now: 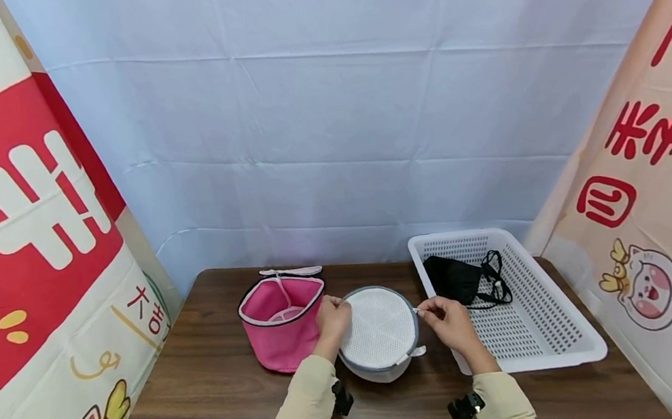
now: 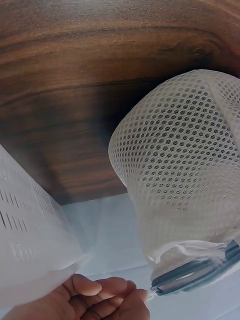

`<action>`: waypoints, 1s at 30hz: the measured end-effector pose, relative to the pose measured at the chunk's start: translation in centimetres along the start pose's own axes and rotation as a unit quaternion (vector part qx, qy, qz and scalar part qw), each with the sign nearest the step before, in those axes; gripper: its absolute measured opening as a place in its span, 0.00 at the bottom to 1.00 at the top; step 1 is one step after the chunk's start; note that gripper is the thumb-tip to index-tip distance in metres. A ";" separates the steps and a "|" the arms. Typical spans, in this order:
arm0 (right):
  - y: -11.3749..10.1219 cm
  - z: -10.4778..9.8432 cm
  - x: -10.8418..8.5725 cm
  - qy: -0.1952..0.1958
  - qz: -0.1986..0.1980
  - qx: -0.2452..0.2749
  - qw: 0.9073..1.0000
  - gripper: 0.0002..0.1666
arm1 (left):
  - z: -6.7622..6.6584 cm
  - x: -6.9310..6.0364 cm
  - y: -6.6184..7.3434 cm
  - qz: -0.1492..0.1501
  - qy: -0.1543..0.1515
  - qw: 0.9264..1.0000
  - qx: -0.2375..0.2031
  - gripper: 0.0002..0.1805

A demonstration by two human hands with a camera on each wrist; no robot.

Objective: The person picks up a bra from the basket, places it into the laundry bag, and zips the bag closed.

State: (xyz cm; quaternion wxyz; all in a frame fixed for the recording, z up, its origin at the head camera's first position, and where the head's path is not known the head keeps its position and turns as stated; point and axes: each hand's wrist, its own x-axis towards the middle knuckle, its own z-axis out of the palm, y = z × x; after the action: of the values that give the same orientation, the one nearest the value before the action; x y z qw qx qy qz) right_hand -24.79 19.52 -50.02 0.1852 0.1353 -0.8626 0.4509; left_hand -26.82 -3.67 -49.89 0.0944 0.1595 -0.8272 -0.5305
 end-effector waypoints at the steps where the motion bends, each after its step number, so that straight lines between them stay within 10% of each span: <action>1: 0.0 0.0 0.0 0.000 0.001 0.000 1.000 0.05 | 0.0 -0.1 0.0 0.002 -0.002 1.000 0.003 0.04; 20: 0.6 0.0 0.7 0.006 0.011 -0.002 1.000 0.04 | 0.7 -0.3 1.6 0.097 -0.002 0.990 0.104 0.14; 30: 0.4 0.2 1.0 -0.001 0.035 -0.024 0.999 0.03 | 1.7 0.2 3.4 0.217 -0.047 0.954 0.203 0.17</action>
State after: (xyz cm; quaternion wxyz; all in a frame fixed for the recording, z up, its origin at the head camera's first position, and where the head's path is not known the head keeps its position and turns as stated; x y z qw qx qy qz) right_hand -25.89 19.51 -49.99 0.1712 0.1012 -0.8775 0.4363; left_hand -28.16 -0.98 -47.56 0.1337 -0.0327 -0.9355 -0.3253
